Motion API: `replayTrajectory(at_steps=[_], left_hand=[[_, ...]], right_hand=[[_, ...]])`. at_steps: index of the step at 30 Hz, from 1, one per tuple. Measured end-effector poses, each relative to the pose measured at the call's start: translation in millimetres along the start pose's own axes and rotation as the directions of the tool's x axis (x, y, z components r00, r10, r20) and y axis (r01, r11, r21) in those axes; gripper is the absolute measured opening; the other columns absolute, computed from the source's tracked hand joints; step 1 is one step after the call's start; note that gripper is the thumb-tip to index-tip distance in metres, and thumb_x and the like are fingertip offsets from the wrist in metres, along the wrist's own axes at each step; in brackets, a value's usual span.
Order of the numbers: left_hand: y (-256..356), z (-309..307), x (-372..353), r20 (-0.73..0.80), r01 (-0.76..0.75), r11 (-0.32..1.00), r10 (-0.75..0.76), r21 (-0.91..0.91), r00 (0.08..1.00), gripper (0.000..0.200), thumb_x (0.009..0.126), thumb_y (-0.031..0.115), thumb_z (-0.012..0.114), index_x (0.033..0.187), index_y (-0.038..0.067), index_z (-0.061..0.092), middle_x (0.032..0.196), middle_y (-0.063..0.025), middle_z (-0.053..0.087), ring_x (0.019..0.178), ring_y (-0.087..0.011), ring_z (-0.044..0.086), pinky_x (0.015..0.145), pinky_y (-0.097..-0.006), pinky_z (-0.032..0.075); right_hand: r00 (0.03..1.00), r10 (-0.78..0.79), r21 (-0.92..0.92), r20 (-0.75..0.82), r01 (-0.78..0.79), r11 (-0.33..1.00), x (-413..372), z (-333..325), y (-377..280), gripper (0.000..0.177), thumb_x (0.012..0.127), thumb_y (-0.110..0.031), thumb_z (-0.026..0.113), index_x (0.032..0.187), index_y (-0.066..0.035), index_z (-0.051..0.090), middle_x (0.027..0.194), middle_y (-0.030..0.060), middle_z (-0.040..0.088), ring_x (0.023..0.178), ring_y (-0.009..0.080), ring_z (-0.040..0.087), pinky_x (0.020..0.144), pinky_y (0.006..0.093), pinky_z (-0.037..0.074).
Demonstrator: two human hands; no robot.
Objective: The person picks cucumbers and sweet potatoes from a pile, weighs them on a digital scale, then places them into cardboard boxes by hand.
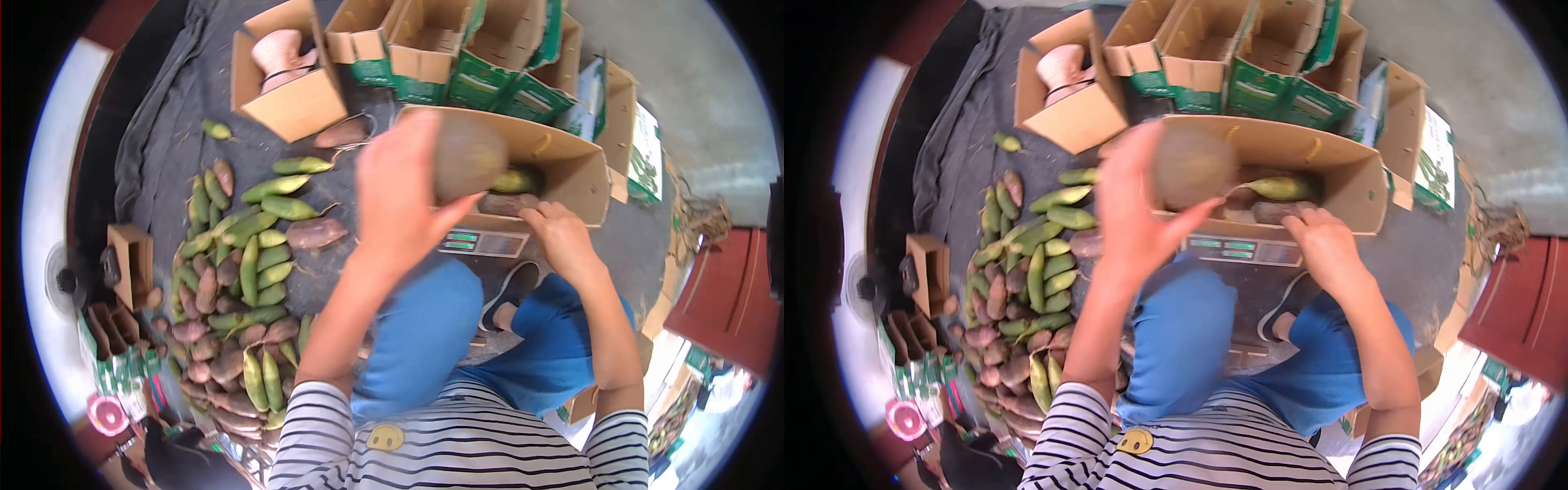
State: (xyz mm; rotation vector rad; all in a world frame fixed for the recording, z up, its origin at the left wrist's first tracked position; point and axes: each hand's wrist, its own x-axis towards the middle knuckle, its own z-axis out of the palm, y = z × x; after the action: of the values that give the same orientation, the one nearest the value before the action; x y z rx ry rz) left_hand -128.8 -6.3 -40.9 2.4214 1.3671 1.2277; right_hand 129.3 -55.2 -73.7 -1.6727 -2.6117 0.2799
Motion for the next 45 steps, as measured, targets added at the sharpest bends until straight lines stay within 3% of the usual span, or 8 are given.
replayTrajectory(at_steps=[7,14,18,25,28,36,42,45], left_hand=[[-29,0,-73,0.061,0.368,0.925,-0.364,-0.097,0.930,0.052,0.077,0.017,0.072,0.122,0.001,0.051,0.124,-0.0197,0.052,0.116,-0.0352,0.050,0.096,-0.0419,0.040],[-117,-23,-273,0.223,0.730,0.638,-0.770,0.245,0.598,0.038,0.080,0.019,0.067,0.112,0.001,0.056,0.111,-0.0191,0.058,0.104,-0.0352,0.056,0.091,-0.0381,0.044],[-195,-61,-365,-0.005,0.749,0.475,-0.843,0.461,0.538,0.041,0.078,0.022,0.066,0.112,0.002,0.054,0.110,-0.0207,0.057,0.104,-0.0359,0.054,0.088,-0.0447,0.045],[-270,-129,-408,-0.263,0.828,-0.084,-0.962,0.555,0.078,0.066,0.074,0.023,0.069,0.130,0.004,0.040,0.127,-0.0217,0.048,0.118,-0.0368,0.047,0.096,-0.0458,0.042],[-308,-129,-445,-0.235,0.861,0.077,-0.946,0.503,0.222,0.076,0.074,0.022,0.068,0.138,0.002,0.032,0.136,-0.0229,0.042,0.125,-0.0368,0.041,0.104,-0.0428,0.036],[-284,-121,-385,-0.174,0.691,-0.202,-0.979,0.694,-0.111,0.073,0.071,0.035,0.075,0.131,0.009,0.042,0.122,-0.0172,0.051,0.117,-0.0331,0.048,0.096,-0.0442,0.041],[-271,-86,-412,-0.169,0.721,0.000,-0.972,0.693,0.162,0.061,0.067,0.035,0.077,0.118,0.011,0.052,0.112,-0.0139,0.058,0.105,-0.0325,0.057,0.085,-0.0447,0.047],[-272,-71,-427,-0.080,0.880,0.048,-0.992,0.473,0.097,0.063,0.067,0.040,0.074,0.116,0.005,0.056,0.106,-0.0183,0.064,0.098,-0.0344,0.062,0.082,-0.0426,0.049]], right_hand=[[0.999,-0.013,-0.022,0.043,0.014,1.000,4,-2,-3,0.025,0.074,-0.004,0.057,0.098,-0.007,0.062,0.091,0.0117,0.060,0.088,0.0294,0.059,0.076,0.0390,0.049],[0.999,-0.013,0.010,0.045,0.012,1.000,5,-3,-9,0.019,0.078,-0.005,0.059,0.097,-0.006,0.062,0.084,0.0122,0.058,0.083,0.0306,0.057,0.072,0.0409,0.047],[0.999,0.007,0.028,0.049,-0.009,1.000,9,-7,-15,0.019,0.078,-0.005,0.060,0.097,-0.006,0.062,0.083,0.0124,0.057,0.082,0.0309,0.057,0.071,0.0411,0.047],[0.998,0.017,0.014,0.068,-0.018,1.000,15,-10,-20,0.019,0.080,-0.004,0.059,0.098,-0.006,0.062,0.082,0.0127,0.056,0.080,0.0318,0.056,0.068,0.0411,0.046],[0.995,0.046,0.011,0.092,-0.048,0.999,17,-12,-26,0.019,0.080,-0.003,0.059,0.099,-0.005,0.062,0.083,0.0130,0.056,0.081,0.0321,0.056,0.069,0.0408,0.046],[0.993,0.053,0.008,0.109,-0.054,0.998,22,-9,-30,0.019,0.081,-0.003,0.059,0.099,-0.004,0.063,0.085,0.0139,0.057,0.081,0.0324,0.057,0.069,0.0405,0.045],[0.988,0.081,-0.014,0.130,-0.080,0.997,19,-9,-27,0.017,0.081,-0.006,0.059,0.097,-0.006,0.063,0.083,0.0129,0.057,0.082,0.0323,0.057,0.070,0.0407,0.046],[0.993,0.061,-0.015,0.104,-0.059,0.998,16,-9,-19,0.020,0.080,-0.007,0.059,0.099,-0.008,0.063,0.086,0.0119,0.059,0.084,0.0316,0.058,0.072,0.0405,0.048]])
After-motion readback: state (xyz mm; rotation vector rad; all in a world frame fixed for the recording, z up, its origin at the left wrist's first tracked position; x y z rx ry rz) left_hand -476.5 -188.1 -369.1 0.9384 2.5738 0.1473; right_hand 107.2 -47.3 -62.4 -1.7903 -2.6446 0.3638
